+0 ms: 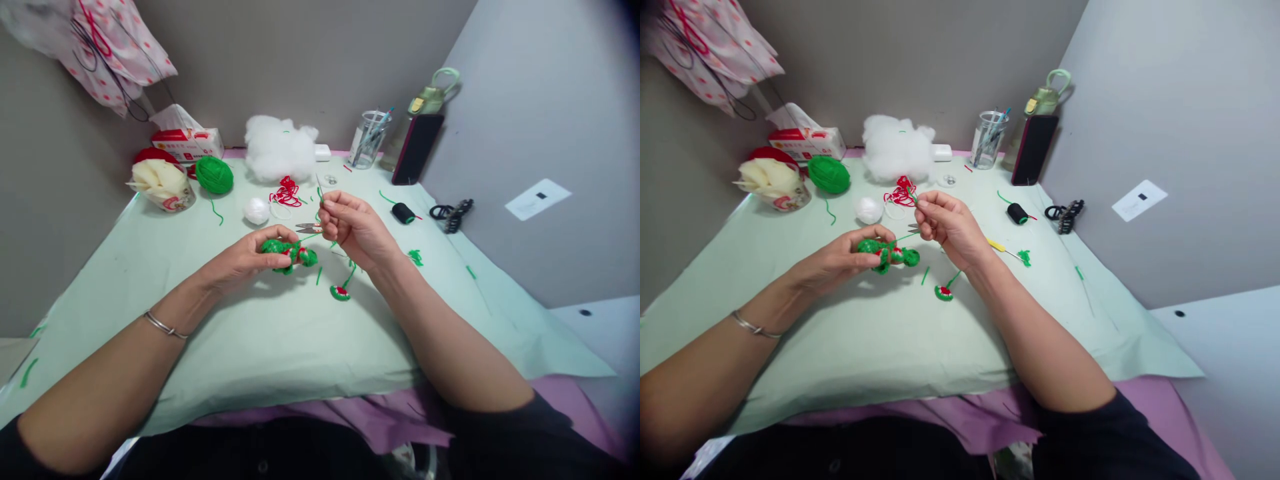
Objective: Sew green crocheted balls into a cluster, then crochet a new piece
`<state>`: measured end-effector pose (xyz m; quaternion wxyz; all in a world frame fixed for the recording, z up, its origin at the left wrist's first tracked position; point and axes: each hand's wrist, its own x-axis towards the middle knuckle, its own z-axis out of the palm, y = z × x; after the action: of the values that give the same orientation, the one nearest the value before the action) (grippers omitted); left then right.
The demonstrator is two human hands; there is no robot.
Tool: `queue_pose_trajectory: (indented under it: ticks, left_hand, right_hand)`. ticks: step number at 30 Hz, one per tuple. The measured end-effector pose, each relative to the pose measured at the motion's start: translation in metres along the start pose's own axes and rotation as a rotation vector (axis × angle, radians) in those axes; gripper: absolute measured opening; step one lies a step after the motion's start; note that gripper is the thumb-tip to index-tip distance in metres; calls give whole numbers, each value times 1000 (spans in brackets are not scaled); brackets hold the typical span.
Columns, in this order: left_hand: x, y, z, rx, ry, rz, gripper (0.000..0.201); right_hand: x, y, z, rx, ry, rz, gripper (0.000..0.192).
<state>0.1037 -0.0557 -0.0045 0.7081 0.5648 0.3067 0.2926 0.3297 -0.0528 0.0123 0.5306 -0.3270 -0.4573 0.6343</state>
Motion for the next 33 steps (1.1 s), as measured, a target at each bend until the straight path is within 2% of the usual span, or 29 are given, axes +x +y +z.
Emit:
queue_pose_trajectory:
  ticks: [6, 14, 20, 24, 28, 33]
  left_hand:
    - [1, -3, 2, 130, 27, -26, 27]
    - [4, -6, 3, 208, -76, 19, 23]
    - [4, -9, 7, 65, 68, 71, 31]
    - [5, -8, 10, -8, 169, 117, 16]
    - [6, -6, 9, -85, 272, 92, 21]
    - [7, -4, 5, -163, 296, 82, 29]
  right_hand:
    - [-2, -1, 3, -52, -10, -12, 30]
    - [-1, 2, 4, -44, -7, 23, 33]
    - [0, 2, 1, -49, 12, 20, 33]
    - [0, 1, 1, -46, 28, 18, 34]
    - [-2, 1, 5, -124, 11, 9, 32]
    - [-4, 1, 6, -302, -51, -58, 26]
